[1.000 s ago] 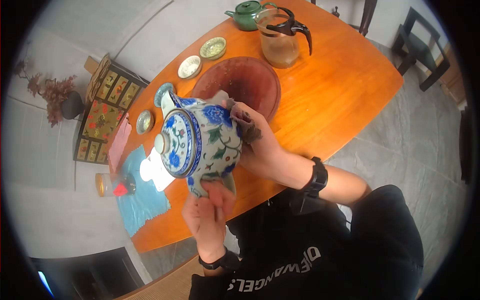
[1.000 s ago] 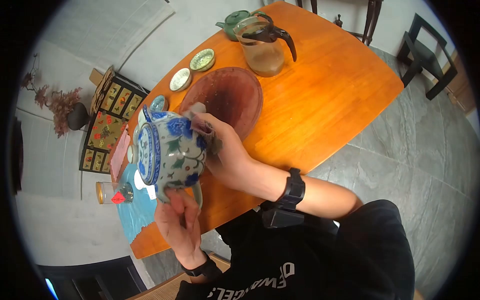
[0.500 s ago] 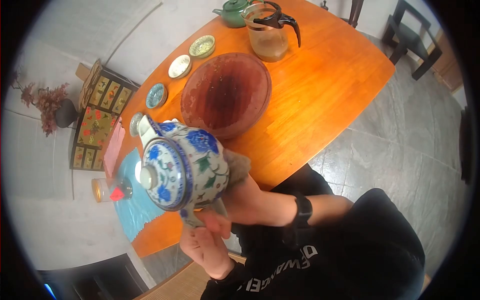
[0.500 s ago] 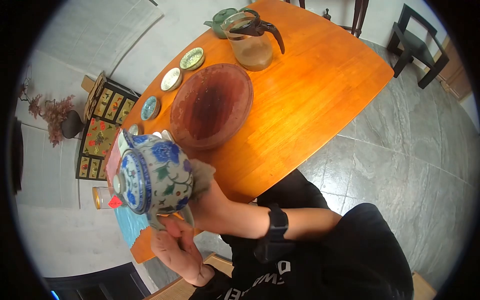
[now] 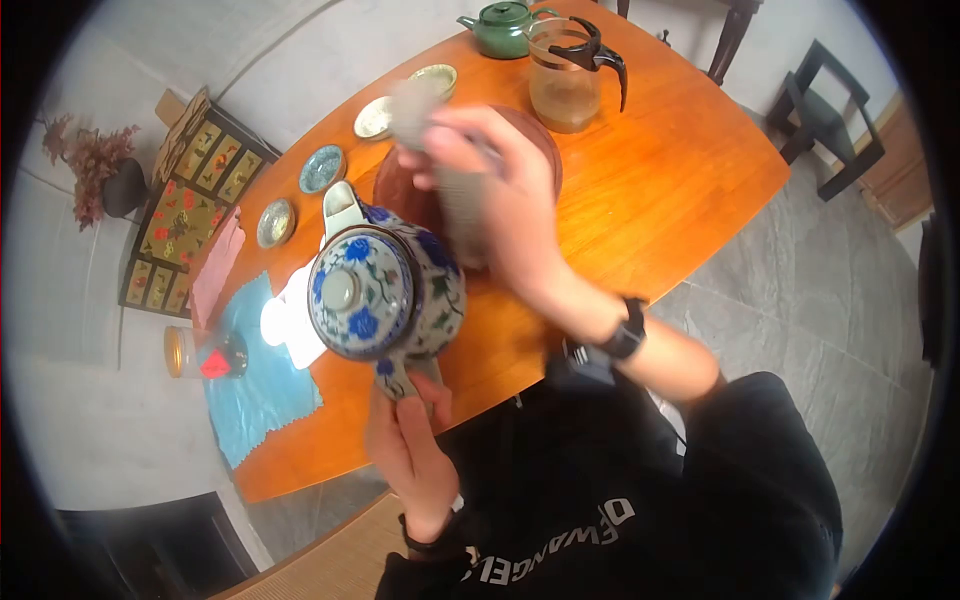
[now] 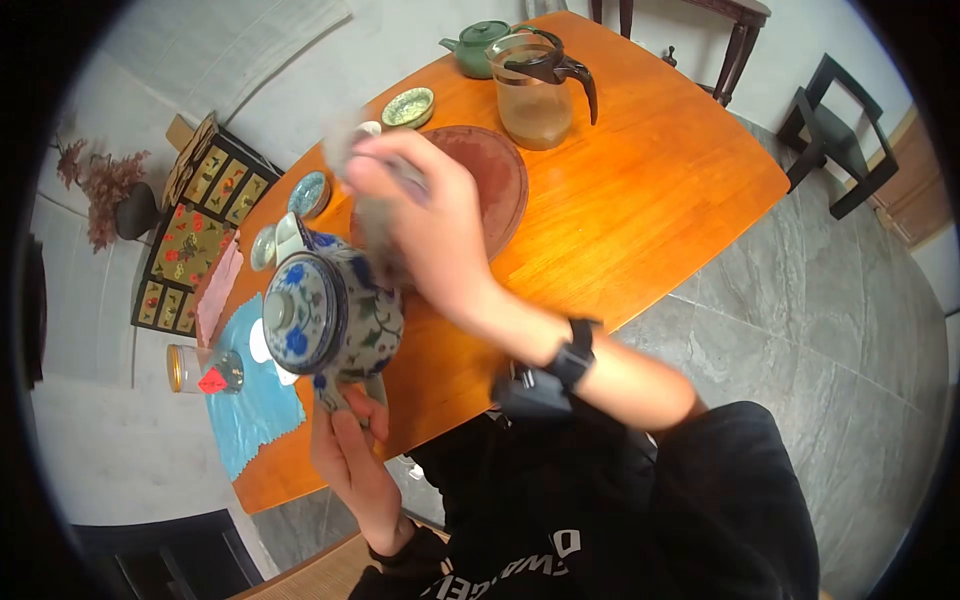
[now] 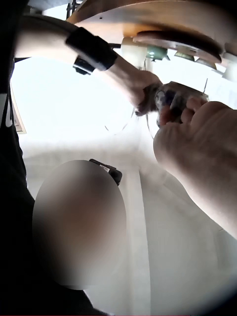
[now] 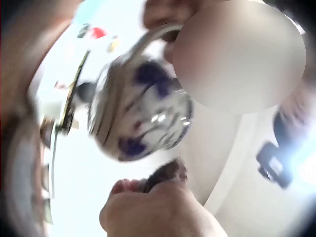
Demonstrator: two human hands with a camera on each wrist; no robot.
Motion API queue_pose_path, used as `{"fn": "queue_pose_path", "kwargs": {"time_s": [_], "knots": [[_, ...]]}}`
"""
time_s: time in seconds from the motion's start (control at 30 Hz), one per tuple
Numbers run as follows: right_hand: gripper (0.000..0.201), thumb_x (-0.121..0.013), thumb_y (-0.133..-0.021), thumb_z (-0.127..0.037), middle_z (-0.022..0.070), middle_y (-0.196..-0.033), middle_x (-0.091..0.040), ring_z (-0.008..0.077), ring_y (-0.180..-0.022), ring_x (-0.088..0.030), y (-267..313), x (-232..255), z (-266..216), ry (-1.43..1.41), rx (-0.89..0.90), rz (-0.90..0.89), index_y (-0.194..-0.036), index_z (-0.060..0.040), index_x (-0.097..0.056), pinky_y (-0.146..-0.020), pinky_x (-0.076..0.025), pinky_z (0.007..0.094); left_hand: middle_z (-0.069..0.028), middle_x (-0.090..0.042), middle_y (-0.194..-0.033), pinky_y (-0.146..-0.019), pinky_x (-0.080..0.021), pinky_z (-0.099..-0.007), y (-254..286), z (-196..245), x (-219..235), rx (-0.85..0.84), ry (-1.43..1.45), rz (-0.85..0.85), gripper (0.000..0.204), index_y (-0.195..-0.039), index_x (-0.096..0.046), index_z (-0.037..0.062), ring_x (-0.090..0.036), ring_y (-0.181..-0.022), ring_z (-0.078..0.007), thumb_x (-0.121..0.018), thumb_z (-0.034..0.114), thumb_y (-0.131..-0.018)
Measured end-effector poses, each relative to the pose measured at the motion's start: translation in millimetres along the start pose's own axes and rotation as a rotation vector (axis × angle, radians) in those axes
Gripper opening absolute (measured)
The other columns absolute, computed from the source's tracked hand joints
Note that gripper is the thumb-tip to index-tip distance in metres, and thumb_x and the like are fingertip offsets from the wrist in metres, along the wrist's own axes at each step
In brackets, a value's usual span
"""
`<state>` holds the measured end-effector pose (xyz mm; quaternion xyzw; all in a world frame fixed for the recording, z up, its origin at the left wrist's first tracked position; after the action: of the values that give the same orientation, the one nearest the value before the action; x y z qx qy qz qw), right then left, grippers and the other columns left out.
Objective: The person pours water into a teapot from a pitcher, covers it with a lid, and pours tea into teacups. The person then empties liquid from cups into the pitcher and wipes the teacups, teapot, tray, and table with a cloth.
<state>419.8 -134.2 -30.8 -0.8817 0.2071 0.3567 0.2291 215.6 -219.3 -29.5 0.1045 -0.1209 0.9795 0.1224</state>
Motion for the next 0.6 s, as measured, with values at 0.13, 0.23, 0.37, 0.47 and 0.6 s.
{"fn": "queue_pose_path", "kwargs": {"time_s": [0.13,0.23,0.37,0.47,0.6], "knots": [[0.019,-0.068,-0.089,-0.016,0.0185,-0.096,-0.070,0.0347,-0.095,-0.069,-53.5,-5.7,26.3,1.129,0.428,-0.634,-0.103,-0.0023,-0.069,-0.081,-0.054,0.0425,-0.0050,-0.053,-0.082,-0.064,-0.037,-0.0232,-17.4,-13.5,3.5,0.009,0.010,-0.005,0.022,-0.101,-0.054,0.0007,-0.045,-0.070,-0.0094,-0.037,0.013,-0.107],[0.020,-0.068,-0.087,-0.010,0.0176,-0.099,-0.069,0.0366,-0.100,-0.066,-43.7,18.1,45.5,1.526,0.383,-0.882,-0.105,-0.0031,-0.069,-0.087,-0.053,0.0442,-0.0039,-0.052,-0.085,-0.065,-0.037,-0.0228,-28.8,-22.7,11.1,-0.002,0.061,0.031,0.022,-0.101,-0.054,0.0014,-0.045,-0.072,-0.0095,-0.037,0.013,-0.108],[0.019,-0.069,-0.084,-0.008,0.0185,-0.102,-0.069,0.0385,-0.099,-0.066,-39.0,16.2,23.5,1.565,0.134,-0.912,-0.103,-0.0036,-0.069,-0.086,-0.053,0.0444,-0.0026,-0.051,-0.090,-0.066,-0.038,-0.0218,-50.6,-29.2,10.8,-0.009,0.103,-0.074,0.023,-0.103,-0.054,0.0029,-0.046,-0.075,-0.0094,-0.038,0.018,-0.110],[0.024,-0.069,-0.085,-0.011,0.0185,-0.104,-0.071,0.0376,-0.101,-0.067,-31.0,21.6,-26.6,1.418,0.435,-0.633,-0.108,-0.0044,-0.072,-0.086,-0.055,0.0442,-0.0025,-0.052,-0.084,-0.066,-0.038,-0.0216,-68.0,-38.9,4.1,-0.006,0.113,-0.136,0.023,-0.105,-0.054,0.0029,-0.046,-0.074,-0.0093,-0.038,0.019,-0.110],[0.028,-0.067,-0.086,-0.006,0.0139,-0.112,-0.072,0.0282,-0.104,-0.070,8.5,50.8,-71.4,1.331,0.259,-0.307,-0.114,-0.0032,-0.068,-0.090,-0.055,0.0372,-0.0015,-0.052,-0.080,-0.069,-0.040,-0.0224,-91.9,-49.8,-11.4,-0.053,0.083,-0.275,0.024,-0.103,-0.055,0.0016,-0.047,-0.074,-0.0099,-0.038,0.018,-0.110]]}}
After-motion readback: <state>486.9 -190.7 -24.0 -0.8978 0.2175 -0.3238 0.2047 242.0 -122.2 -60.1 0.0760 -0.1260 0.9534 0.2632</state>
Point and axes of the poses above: each hand's wrist, its own y-axis away from the middle knuckle, its own x-axis out of the back of the hand, z = x × y, the point moved 5 cm from there along -y, towards the middle knuckle
